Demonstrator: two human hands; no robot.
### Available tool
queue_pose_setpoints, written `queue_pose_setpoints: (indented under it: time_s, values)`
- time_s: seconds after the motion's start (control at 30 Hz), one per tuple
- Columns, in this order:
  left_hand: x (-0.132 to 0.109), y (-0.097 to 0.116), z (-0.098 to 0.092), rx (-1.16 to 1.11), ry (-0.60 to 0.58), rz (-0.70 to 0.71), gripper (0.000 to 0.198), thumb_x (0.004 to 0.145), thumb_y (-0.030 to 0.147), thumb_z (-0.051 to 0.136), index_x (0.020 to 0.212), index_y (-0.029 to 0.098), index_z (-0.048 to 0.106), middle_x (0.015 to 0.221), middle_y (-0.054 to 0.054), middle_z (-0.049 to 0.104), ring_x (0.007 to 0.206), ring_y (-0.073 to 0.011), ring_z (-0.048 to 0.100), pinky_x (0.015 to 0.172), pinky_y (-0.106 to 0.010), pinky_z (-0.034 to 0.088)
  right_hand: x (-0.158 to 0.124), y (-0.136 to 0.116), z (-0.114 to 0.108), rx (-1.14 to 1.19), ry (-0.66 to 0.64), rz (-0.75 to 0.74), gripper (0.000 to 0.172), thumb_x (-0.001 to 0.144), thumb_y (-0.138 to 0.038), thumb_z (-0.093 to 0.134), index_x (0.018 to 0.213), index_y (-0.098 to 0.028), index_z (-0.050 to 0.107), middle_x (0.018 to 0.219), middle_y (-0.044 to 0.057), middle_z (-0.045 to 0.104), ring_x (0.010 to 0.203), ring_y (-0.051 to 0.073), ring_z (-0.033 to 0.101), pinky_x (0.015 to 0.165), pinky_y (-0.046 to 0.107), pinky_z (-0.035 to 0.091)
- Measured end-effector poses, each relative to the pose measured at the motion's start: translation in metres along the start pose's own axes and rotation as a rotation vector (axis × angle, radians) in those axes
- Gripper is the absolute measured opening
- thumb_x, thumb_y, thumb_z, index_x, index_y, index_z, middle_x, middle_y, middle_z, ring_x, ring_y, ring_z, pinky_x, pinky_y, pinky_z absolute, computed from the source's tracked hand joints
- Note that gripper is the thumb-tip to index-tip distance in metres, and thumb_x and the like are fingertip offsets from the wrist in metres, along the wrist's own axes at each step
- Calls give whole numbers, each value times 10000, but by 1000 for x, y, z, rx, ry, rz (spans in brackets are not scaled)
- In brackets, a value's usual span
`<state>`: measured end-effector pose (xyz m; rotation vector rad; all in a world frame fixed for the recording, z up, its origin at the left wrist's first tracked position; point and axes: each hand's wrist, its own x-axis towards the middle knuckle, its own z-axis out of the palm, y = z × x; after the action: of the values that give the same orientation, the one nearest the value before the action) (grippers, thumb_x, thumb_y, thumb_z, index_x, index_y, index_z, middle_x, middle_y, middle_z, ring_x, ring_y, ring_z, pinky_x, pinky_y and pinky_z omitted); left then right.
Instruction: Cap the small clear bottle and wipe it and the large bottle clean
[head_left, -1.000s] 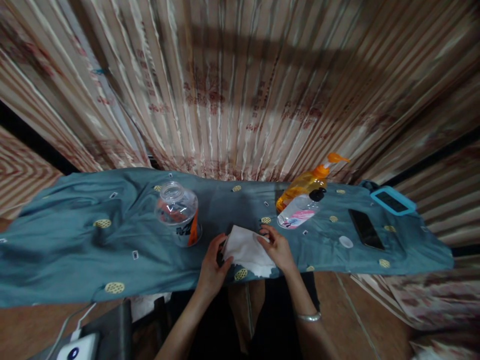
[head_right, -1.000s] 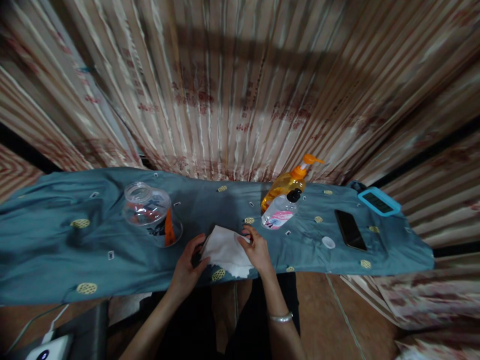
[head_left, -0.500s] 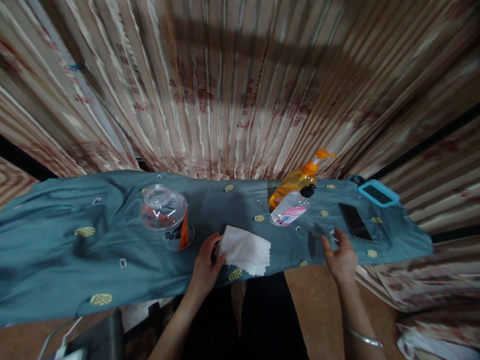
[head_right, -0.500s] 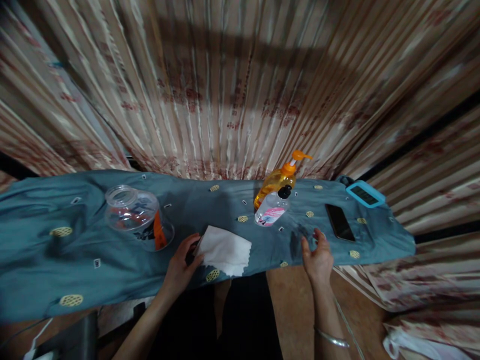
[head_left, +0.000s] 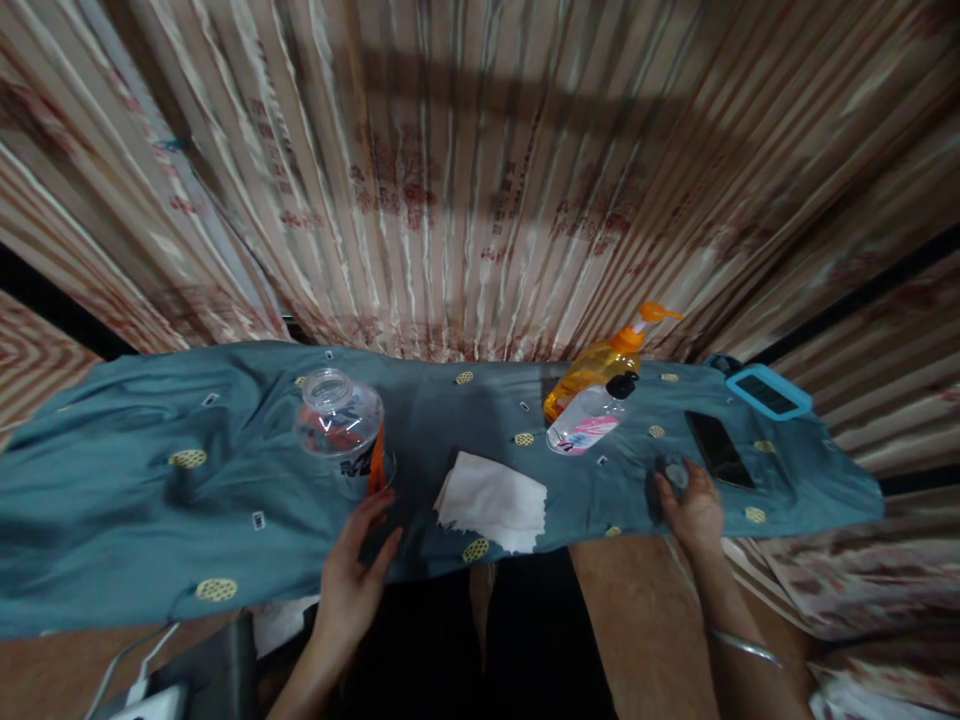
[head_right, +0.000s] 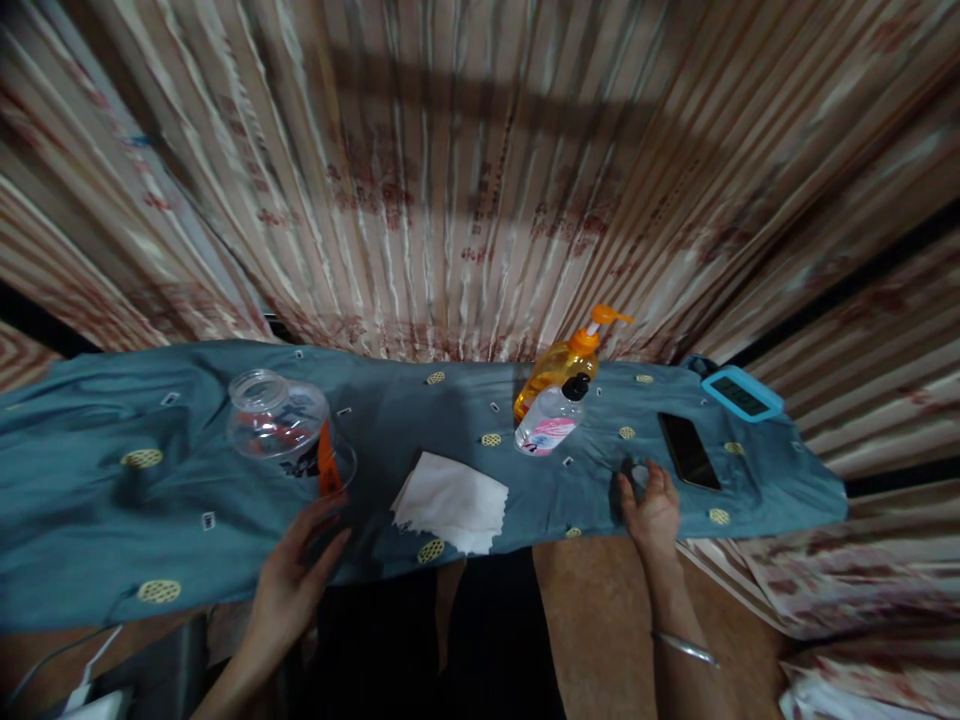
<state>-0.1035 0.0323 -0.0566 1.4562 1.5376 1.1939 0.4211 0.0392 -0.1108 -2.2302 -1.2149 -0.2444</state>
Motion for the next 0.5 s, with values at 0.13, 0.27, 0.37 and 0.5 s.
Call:
queue_pose_setpoints:
  time_s: [0.13,0.27,0.37,0.5]
  values:
    - [-6,-8,-27,-14,114,-74,444,820,567,691,1111,233,649,1191,-95,698,1092,-288,693,1037,-511,551,7,1,0,-7,18,69,513,919,-447,642,1357,-197,552,1401,121,550,1238,275,568,1018,536,489]
    - [3,-13,-37,-33,359,-50,726,707,611,789,1281,247,534,1275,-106,634,1184,-303,648,1098,-543,502,11,-8,3,39,-36,142,447,927,-430,637,1298,-186,588,1323,107,599,1165,245,608,982,501,515]
    - [21,-8,-32,16,410,38,1049,602,582,874,1457,236,374,1499,-170,470,1380,-362,503,1185,-585,394,9,-21,-4,84,-71,217,411,930,-420,635,1262,-181,606,1287,100,616,1134,233,620,963,483,525]
    - [53,2,-16,34,323,113,1250,561,496,919,1550,204,211,1612,-221,325,1521,-377,314,1243,-552,298,-9,-54,-24,184,-93,291,389,935,-422,628,1246,-188,613,1252,94,628,1089,217,631,934,457,539]
